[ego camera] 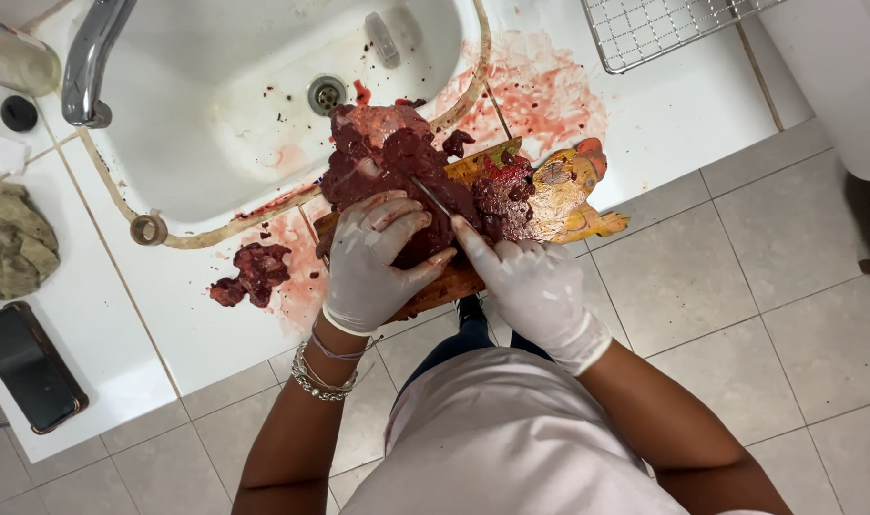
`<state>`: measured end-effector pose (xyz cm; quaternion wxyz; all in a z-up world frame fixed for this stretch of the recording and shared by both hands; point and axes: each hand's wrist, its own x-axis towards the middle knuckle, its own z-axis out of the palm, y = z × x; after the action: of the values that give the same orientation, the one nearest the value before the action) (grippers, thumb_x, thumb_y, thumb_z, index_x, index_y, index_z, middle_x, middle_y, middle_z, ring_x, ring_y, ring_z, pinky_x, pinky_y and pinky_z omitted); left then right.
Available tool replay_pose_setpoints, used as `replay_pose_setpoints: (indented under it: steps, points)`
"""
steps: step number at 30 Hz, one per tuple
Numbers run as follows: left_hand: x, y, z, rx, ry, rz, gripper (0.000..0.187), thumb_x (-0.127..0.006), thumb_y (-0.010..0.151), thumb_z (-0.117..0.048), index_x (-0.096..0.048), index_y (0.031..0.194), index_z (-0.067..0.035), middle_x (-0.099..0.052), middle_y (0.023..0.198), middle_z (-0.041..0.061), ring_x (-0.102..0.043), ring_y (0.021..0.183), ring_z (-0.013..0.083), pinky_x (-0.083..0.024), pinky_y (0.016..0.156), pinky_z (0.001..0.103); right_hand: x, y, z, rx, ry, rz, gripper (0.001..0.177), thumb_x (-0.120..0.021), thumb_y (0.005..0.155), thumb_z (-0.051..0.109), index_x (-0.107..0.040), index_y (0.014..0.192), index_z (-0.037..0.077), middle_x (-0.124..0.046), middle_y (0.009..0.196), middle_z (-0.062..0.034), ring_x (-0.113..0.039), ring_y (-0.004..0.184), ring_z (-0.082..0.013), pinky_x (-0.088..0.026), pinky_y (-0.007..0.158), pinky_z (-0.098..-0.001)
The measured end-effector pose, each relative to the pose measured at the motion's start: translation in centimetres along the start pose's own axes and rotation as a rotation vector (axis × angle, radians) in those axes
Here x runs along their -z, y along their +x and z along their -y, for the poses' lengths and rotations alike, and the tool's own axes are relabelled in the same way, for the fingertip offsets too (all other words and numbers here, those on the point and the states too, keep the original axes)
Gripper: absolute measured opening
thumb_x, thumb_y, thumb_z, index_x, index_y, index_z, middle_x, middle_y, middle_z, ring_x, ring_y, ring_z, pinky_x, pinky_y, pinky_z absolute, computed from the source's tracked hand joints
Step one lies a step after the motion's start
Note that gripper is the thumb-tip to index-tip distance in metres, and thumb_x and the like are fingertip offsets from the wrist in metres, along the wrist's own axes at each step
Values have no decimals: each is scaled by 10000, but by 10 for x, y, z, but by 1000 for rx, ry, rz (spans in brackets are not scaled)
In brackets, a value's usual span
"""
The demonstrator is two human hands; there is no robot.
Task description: Trimming and slicing raw liver on a cutting board and placing the pieces onto a drying rack.
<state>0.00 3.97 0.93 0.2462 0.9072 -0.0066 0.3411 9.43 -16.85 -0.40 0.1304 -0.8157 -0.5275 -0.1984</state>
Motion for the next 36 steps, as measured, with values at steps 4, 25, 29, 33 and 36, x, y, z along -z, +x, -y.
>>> replay_pose_setpoints:
  steps: [4,25,29,33,36]
  points:
    - [-3,1,-3,15,47,-2,452,-955,668,-311,-748,1018,-113,-702,1047,76,-703,1018,324,-569,904,468,8,16,1,-3,-44,-39,550,-552,856,154,-669,1386,247,-516,589,39,-584,476,-176,-503,502,-331]
    - [-6,-2,-8,65,108,32,509,-970,590,-325,-776,1015,-124,-723,1039,61,-716,1017,334,-563,905,481,16,-14,6,-74,70,112,582,-518,857,162,-628,1425,217,-585,598,-3,-636,479,-217,-521,507,-353]
    - [-6,-1,-7,67,62,12,493,-957,621,-275,-782,1051,-108,-726,1038,71,-714,1011,339,-564,916,478,4,-2,9,-62,31,58,605,-540,819,159,-626,1417,196,-568,582,11,-622,459,-211,-519,501,-377]
    - [-2,0,-8,66,64,-4,480,-964,633,-260,-789,1034,-64,-726,990,107,-714,961,368,-576,883,499,16,-27,5,-59,93,119,582,-516,870,166,-607,1444,195,-586,571,-3,-625,448,-220,-513,496,-366]
    - [-5,-3,-3,58,110,-30,499,-960,625,-269,-787,1060,-97,-719,1021,77,-718,980,333,-573,905,473,16,-54,4,-62,82,155,523,-543,879,191,-636,1393,196,-587,614,-23,-641,491,-239,-534,523,-384]
